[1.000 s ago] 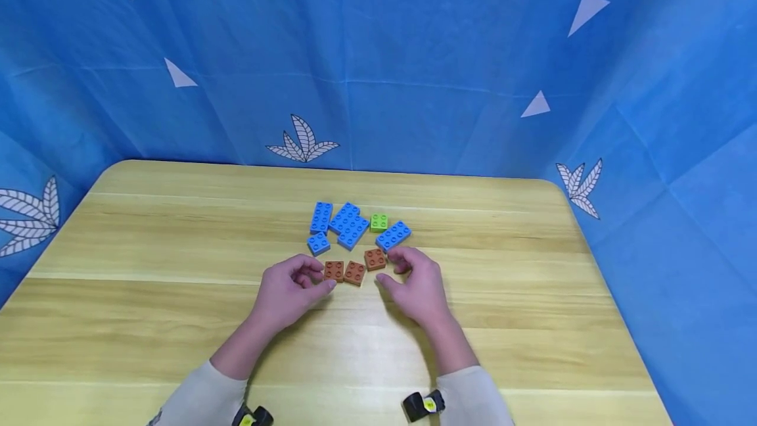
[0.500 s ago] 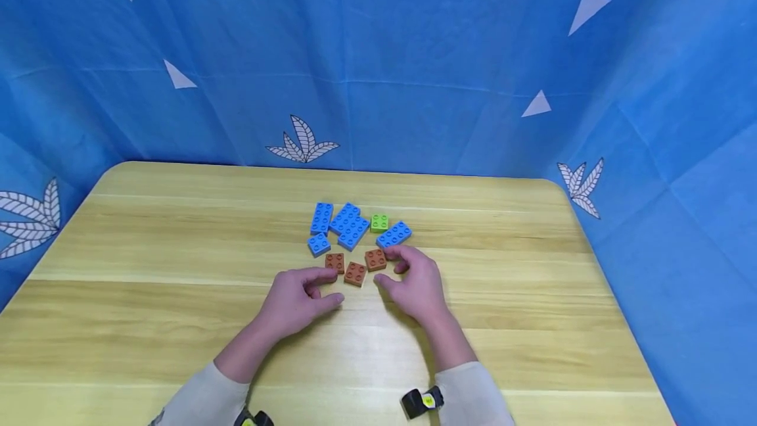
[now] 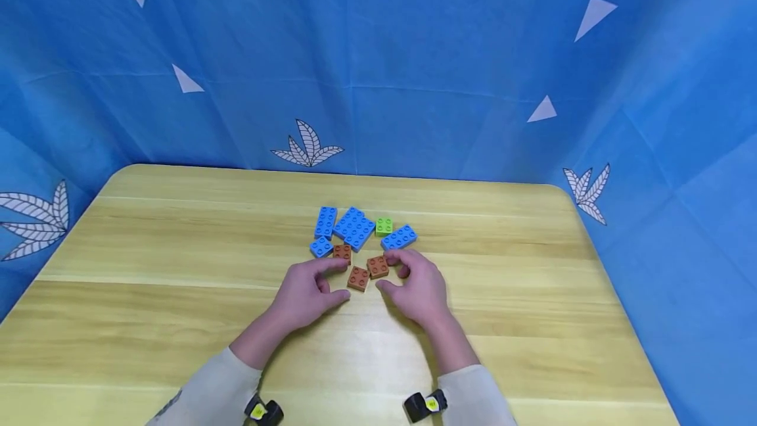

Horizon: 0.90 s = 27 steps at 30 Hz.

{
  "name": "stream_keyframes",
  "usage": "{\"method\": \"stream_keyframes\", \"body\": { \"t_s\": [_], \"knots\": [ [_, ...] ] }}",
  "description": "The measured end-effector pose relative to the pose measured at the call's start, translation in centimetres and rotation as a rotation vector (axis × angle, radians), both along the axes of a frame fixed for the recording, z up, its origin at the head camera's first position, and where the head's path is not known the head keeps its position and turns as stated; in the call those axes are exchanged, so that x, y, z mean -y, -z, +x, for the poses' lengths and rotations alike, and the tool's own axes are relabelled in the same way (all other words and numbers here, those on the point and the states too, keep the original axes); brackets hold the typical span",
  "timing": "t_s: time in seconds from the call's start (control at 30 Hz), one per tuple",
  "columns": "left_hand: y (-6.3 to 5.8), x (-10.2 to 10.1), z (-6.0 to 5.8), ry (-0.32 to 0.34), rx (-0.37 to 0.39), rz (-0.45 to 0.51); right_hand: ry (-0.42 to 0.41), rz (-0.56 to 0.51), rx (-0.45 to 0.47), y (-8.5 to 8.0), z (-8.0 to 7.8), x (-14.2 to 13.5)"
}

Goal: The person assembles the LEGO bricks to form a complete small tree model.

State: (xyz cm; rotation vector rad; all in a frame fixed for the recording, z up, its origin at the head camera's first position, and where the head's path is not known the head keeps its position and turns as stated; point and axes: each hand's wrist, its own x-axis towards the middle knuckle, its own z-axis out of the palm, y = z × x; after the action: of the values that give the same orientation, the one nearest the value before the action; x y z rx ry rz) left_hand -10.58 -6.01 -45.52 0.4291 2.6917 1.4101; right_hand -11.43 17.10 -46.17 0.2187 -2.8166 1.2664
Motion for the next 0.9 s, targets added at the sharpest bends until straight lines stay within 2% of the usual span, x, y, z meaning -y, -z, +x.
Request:
{"method": "stream_keyframes", "body": {
  "t_s": [0.23, 0.37, 0.67, 0.9],
  "knots": [
    [0.29, -0.48, -0.39, 0.023, -0.055, -0.013, -0.026, 0.042, -0.053, 0.42, 0.07, 0.0],
    [0.41, -0.6, -0.61, 0.038, -0.077, -0.023, -0.025, 0.042, -0.047, 0.39, 0.07, -0.06],
    [0.32, -0.77, -0.84, 0.051, -0.074, -0.063, -0.017, 0.007, -0.043, 0.6, 0.07, -0.38],
    [0.5, -0.51, -0.7, 0.031, -0.057, 0.019, 0.004, -0.001, -0.018, 0.57, 0.11, -0.27]
  ]
}}
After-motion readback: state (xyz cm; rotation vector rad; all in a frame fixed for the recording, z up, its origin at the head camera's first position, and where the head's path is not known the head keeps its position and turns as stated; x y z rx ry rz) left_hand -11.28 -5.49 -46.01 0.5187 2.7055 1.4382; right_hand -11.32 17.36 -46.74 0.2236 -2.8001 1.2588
